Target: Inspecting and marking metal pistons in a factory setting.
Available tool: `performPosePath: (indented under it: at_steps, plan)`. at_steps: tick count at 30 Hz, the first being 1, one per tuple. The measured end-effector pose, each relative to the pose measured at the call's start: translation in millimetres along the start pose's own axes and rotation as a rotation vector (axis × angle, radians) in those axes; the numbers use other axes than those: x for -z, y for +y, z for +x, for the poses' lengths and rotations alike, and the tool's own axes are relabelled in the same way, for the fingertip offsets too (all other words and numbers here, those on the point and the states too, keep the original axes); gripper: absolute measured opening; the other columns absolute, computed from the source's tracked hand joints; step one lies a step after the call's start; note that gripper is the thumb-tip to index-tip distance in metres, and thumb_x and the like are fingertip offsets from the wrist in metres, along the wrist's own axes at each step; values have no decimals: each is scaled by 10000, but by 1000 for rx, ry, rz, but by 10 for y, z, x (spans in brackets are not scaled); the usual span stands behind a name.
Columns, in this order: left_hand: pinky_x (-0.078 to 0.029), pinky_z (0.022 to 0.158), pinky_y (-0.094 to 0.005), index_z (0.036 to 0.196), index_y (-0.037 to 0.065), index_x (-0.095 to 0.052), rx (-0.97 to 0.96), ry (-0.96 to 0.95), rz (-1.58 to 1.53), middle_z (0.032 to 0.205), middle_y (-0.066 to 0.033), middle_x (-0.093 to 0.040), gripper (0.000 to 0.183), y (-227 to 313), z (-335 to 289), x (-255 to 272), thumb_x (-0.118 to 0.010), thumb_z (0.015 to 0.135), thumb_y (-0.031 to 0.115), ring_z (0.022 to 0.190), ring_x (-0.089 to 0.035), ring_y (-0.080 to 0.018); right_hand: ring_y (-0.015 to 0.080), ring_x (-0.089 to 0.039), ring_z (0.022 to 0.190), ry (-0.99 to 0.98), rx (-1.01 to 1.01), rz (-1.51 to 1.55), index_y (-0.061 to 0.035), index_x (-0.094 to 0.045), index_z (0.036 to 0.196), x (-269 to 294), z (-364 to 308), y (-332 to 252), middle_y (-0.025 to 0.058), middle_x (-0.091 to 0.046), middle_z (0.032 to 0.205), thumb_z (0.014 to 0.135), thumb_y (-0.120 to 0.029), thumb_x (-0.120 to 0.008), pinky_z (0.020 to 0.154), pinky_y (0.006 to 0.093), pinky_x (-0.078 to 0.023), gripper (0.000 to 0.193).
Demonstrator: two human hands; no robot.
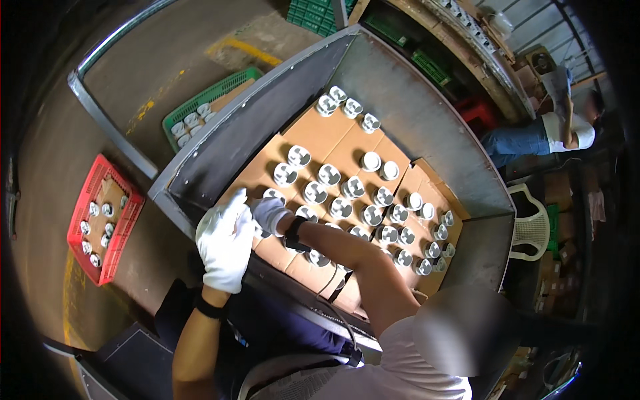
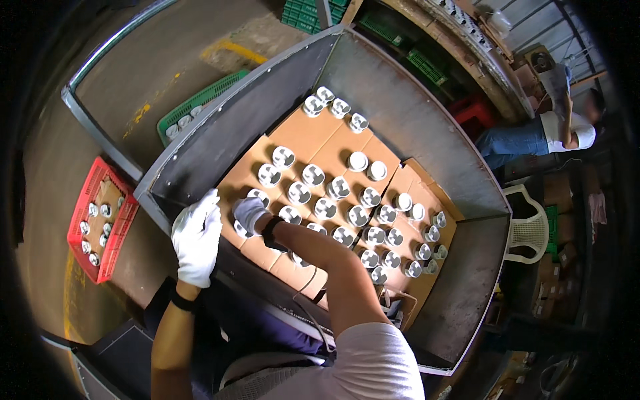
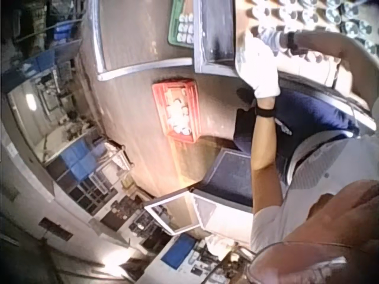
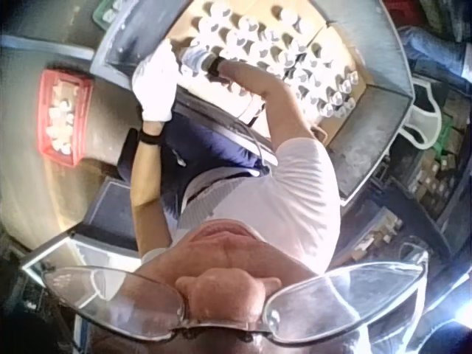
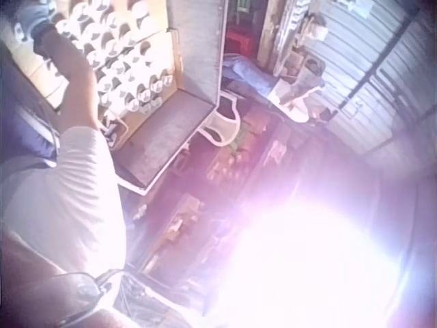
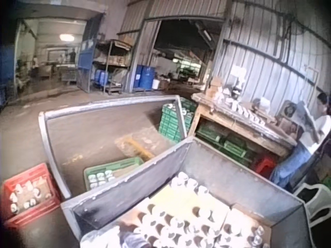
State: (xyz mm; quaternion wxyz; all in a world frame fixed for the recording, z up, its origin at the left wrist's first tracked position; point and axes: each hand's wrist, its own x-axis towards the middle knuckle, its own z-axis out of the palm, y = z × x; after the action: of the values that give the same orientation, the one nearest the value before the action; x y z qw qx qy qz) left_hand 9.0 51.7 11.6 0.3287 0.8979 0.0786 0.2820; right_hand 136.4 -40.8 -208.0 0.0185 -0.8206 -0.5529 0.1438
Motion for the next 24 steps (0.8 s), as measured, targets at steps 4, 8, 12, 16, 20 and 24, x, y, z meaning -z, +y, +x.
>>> performPosePath:
  at_steps: [4,8,12,16,20,24]
  plan:
    - [-532,756,-337,1133,6,-687,18,-22,-98,954,-128,-714,326,-8,-7,69,-658,816,-63,811,-671,-237,305,-684,709,-127,-216,44,-52,-736,816,951,-333,739,136,-698,767,788,-144,-653,607,427,-543,128]
    - [-533,682,-351,1117,28,-695,-36,-4,-158,865,-113,-709,363,109,113,-123,-669,770,-77,740,-663,-244,351,-701,920,-178,-593,-131,-47,-727,1030,1721,-867,2484,170,-721,967,883,-344,-603,749,454,-565,354]
    - [-522,700,-361,1130,39,-694,11,-74,-101,873,-112,-710,377,88,90,-80,-652,775,-80,750,-662,-259,380,-671,987,-2,-1027,-86,-58,-715,1065,2190,-1075,3609,183,-702,1056,830,-394,-668,805,411,-557,412]
    - [-515,728,-362,1155,41,-683,77,-158,-102,894,-112,-705,416,155,111,-135,-621,763,-84,761,-652,-255,387,-659,1025,383,-1127,43,-67,-737,1017,1597,-1503,4537,197,-694,1065,866,-230,-609,867,421,-539,257]
    - [-521,740,-366,1162,42,-673,211,-218,-17,890,-108,-681,444,134,14,23,-586,746,-88,782,-662,-259,386,-643,1045,371,-1179,311,-101,-724,1025,1090,-871,3896,180,-684,1106,878,-296,-600,884,423,-517,273]
    - [-530,730,-349,1155,60,-672,218,-255,-5,867,-96,-661,473,187,69,-47,-572,720,-95,809,-681,-256,387,-640,981,547,-1156,424,-167,-678,1061,789,-998,3973,164,-688,1066,894,-221,-544,851,423,-498,220]
